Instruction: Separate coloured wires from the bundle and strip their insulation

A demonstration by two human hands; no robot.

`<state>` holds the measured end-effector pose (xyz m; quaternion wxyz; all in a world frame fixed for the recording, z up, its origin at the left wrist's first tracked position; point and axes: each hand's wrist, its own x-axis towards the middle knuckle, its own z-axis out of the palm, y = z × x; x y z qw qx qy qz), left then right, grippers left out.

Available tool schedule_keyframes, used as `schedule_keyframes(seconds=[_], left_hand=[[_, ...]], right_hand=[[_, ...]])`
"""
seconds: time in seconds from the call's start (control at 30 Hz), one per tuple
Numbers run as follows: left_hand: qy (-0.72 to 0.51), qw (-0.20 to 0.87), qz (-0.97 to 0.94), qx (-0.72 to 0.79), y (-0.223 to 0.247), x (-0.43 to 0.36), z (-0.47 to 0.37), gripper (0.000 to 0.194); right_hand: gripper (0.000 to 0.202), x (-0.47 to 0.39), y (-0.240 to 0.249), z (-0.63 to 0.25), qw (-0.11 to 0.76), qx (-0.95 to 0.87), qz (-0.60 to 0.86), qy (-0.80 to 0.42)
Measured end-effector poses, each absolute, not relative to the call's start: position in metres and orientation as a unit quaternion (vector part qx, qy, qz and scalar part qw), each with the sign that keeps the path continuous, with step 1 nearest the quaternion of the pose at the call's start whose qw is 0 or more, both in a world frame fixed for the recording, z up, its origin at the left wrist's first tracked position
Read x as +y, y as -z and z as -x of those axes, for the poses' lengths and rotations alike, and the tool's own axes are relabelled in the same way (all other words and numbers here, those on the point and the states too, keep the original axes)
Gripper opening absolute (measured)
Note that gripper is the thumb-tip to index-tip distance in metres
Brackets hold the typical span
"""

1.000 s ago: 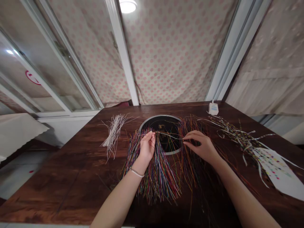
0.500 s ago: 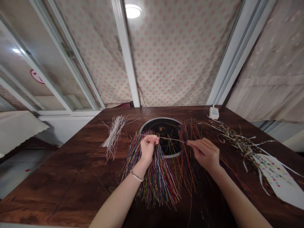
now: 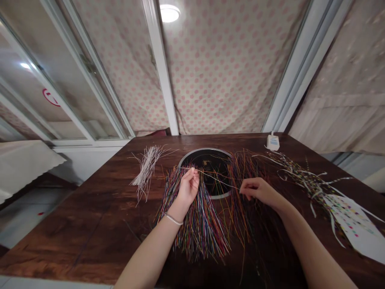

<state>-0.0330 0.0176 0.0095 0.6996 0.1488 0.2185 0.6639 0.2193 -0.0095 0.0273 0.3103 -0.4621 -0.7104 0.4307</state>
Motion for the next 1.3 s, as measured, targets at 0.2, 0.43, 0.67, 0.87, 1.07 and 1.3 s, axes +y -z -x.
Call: schedule_keyframes(seconds=[0.2, 0.43, 0.67, 0.87, 1.07, 1.3], left_hand=[[-0.717, 0.645, -0.097, 0.247, -0.008, 0.024, 0.037, 0.008], [-0.715, 0.620, -0.161, 0.279, 0.000, 0.025, 0.036, 0.006], [-0.570, 0.639, -0.374, 0.356, 0.001, 0.010, 0.019, 0.020], [-0.521, 0.667, -0.395, 0.357, -0.002, 0.005, 0.017, 0.024], [-0.476, 0.718, -0.430, 0.269, -0.011, -0.001, 0.018, 0.042], [-0.398, 0.709, -0.511, 0.278, -0.009, -0.007, 0.010, 0.044]], right_hand=[[0.011, -0.010, -0.035, -0.252, 0.474, -0.578, 0.463, -0.476], [0.005, 0.007, -0.020, -0.290, 0.713, -0.383, 0.382, -0.446], [0.009, -0.011, -0.026, -0.213, 0.545, -0.603, 0.423, -0.400], [0.014, -0.019, -0.011, -0.171, 0.363, -0.712, 0.464, -0.381], [0.023, -0.020, -0.009, -0.171, 0.470, -0.605, 0.525, -0.370], [0.020, -0.029, -0.001, -0.155, 0.468, -0.633, 0.527, -0.320]])
